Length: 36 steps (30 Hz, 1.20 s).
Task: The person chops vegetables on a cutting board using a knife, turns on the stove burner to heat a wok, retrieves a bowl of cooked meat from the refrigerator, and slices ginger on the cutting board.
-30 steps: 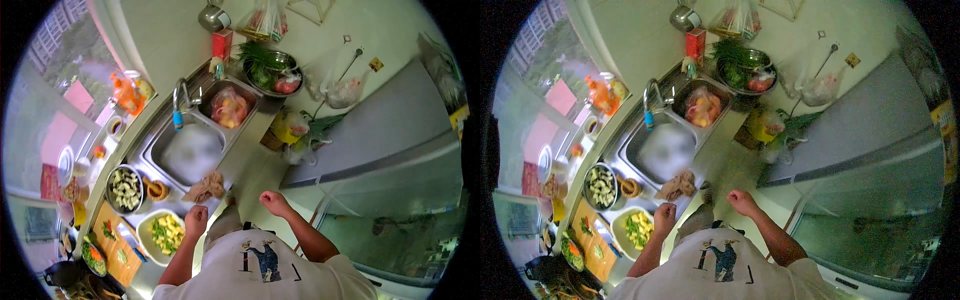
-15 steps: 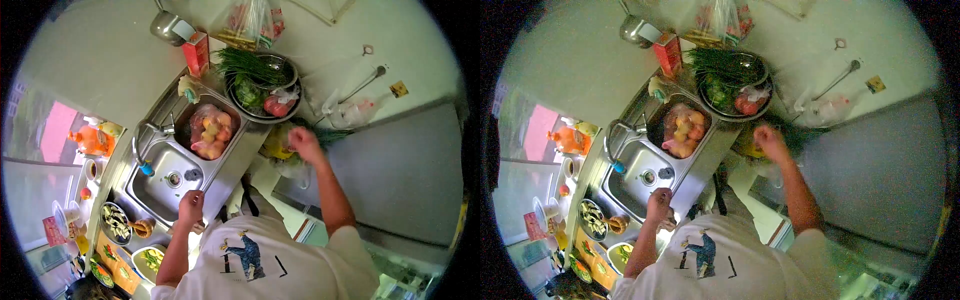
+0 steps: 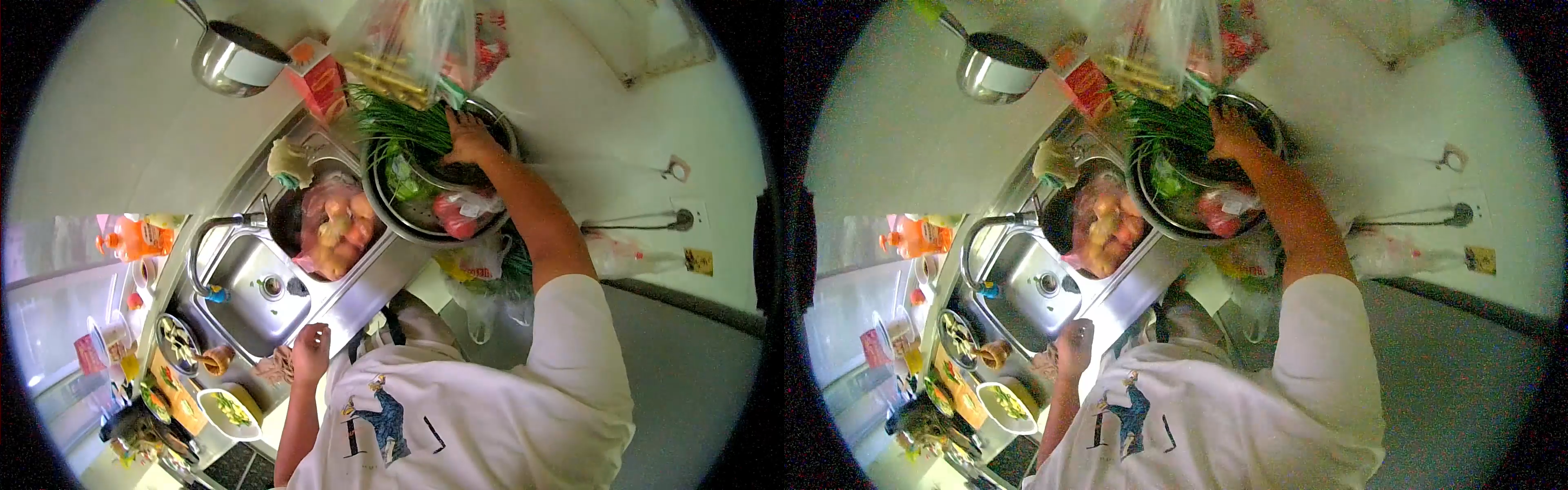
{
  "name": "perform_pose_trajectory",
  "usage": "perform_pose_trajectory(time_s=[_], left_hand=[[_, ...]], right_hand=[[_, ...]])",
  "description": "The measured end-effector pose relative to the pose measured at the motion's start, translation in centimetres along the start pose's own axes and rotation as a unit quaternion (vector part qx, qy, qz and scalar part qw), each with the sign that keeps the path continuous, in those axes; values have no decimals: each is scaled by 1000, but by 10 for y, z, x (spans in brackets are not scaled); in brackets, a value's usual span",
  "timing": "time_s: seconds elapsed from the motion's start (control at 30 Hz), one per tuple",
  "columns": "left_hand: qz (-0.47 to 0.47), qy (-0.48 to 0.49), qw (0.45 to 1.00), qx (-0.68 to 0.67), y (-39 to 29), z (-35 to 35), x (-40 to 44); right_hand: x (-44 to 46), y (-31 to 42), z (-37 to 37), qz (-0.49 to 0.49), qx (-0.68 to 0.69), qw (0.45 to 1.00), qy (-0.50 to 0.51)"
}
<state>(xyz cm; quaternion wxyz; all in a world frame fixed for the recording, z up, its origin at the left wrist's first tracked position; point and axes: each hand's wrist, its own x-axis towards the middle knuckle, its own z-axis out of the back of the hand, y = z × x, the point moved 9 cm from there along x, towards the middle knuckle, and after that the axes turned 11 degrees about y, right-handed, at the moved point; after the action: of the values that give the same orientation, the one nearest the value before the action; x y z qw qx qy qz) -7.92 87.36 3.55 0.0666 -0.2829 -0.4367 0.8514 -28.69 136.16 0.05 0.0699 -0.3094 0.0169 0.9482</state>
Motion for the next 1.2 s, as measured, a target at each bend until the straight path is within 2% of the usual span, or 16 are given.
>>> perform_pose_trajectory(time_s=[0.03,0.17,0.27,0.3,0.33,0.37,0.43,0.47,0.57,0.67,0.73,0.87,1.0,1.1,1.17,1.2], left_hand=[[-13,-10,1000,25,2,-1,0],[23,-13,999,28,-2,-2,2],[14,-25,998,55,8,-4,5],[16,-21,998,57,4,-4,7],[57,-15,998,20,8,-5,7],[47,-15,999,11,8,-6,7],[29,-9,999,25,4,-6,9],[41,-13,999,-19,12,-9,7],[88,23,996,-15,16,-11,10],[103,38,993,-31,23,-13,13],[27,-7,1000,4,18,-6,15],[56,-15,998,-20,24,-2,9],[61,-13,998,-12,30,0,4],[67,-3,998,14,31,-2,1],[67,-2,997,34,30,-3,1],[62,-7,998,19,31,-3,0]], right_hand=[[6,3,0,11,9,999,-30],[37,4,-10,33,41,999,-1],[58,-17,-19,-11,86,996,29],[80,-28,-25,5,69,998,1],[75,-34,-20,55,125,990,-25],[80,-47,-23,28,156,987,11],[59,-50,0,17,193,980,52],[43,-48,14,14,204,976,70],[9,-49,47,1,232,966,110],[7,-64,45,6,256,959,124],[4,-70,42,10,328,937,118],[-5,-63,41,0,292,947,137],[-9,-56,42,6,243,967,75],[-12,-42,16,-1,223,961,165],[-33,-18,32,8,77,993,91],[-31,-28,22,5,77,993,92]])
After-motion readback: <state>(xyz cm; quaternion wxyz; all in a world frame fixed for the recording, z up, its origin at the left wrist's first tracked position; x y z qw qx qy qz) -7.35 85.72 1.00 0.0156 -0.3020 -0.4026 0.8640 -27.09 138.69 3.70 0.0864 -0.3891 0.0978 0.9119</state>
